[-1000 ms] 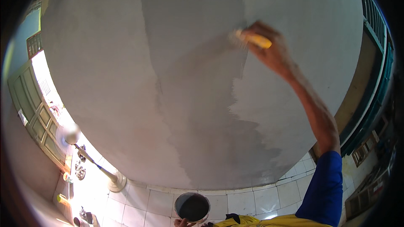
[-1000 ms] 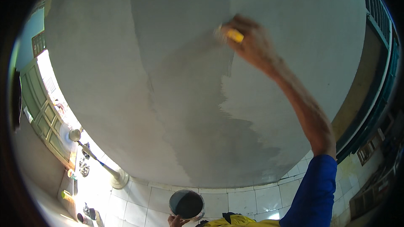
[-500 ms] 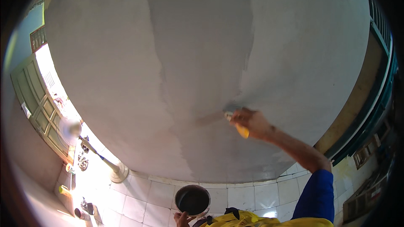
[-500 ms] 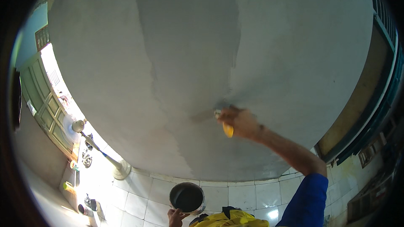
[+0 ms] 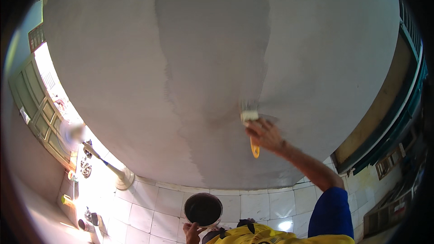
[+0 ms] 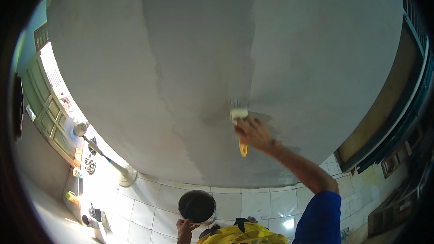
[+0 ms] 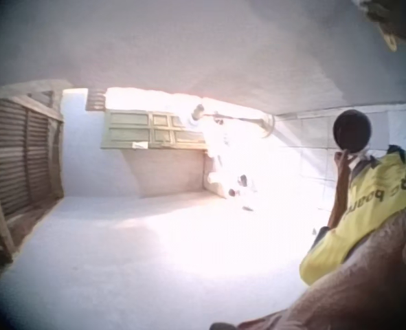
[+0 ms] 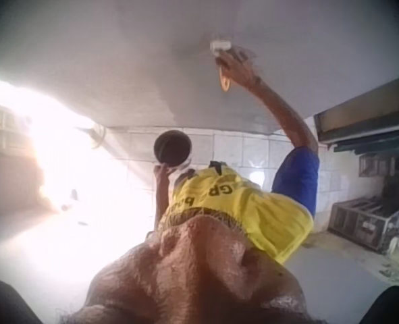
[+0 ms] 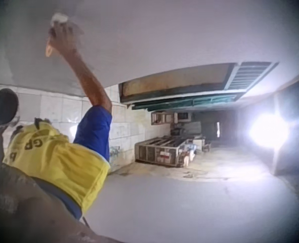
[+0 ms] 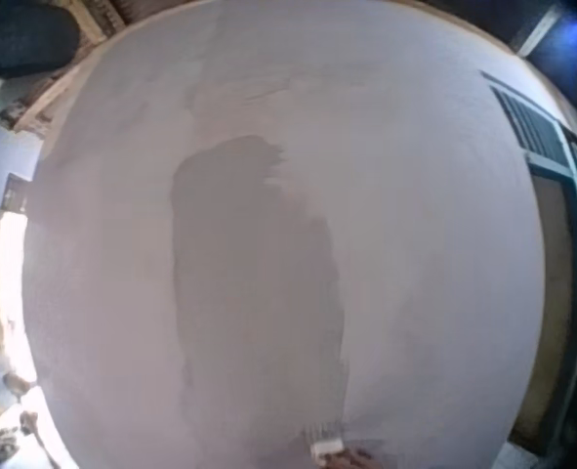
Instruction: The person paints a wall by repeatedly dipping a brush into a paint container and applying paint to the surface in vertical and horizontal strokes.
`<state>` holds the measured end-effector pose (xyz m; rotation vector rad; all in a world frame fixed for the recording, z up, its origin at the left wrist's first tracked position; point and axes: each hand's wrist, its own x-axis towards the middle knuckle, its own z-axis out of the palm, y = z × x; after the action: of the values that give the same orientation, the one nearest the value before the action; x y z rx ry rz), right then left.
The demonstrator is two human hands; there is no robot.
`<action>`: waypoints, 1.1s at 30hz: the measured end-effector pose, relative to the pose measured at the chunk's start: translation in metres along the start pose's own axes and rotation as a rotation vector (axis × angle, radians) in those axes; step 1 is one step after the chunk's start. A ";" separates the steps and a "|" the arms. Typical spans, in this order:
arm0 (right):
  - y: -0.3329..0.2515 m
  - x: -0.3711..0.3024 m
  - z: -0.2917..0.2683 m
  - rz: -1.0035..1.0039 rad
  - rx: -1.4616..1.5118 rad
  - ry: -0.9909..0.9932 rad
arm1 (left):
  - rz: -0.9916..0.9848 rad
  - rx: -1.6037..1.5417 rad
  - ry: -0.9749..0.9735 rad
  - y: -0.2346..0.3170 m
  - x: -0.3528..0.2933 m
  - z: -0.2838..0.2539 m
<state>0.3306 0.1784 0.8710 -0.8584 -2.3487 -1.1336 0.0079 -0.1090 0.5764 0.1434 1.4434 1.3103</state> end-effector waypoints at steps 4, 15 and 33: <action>-0.012 -0.002 -0.019 0.018 0.297 -0.193 | 0.064 -0.056 -0.020 -0.002 -0.001 -0.007; 0.138 0.130 -0.157 0.224 -0.030 0.441 | 0.112 -0.080 -0.131 -0.024 0.024 -0.015; 0.201 0.266 -0.229 0.260 -0.247 0.728 | 0.053 -0.054 -0.154 -0.060 0.094 -0.043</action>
<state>0.2890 0.1870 1.2737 -0.6501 -1.4887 -1.3498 -0.0257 -0.0921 0.4625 0.2428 1.2809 1.3500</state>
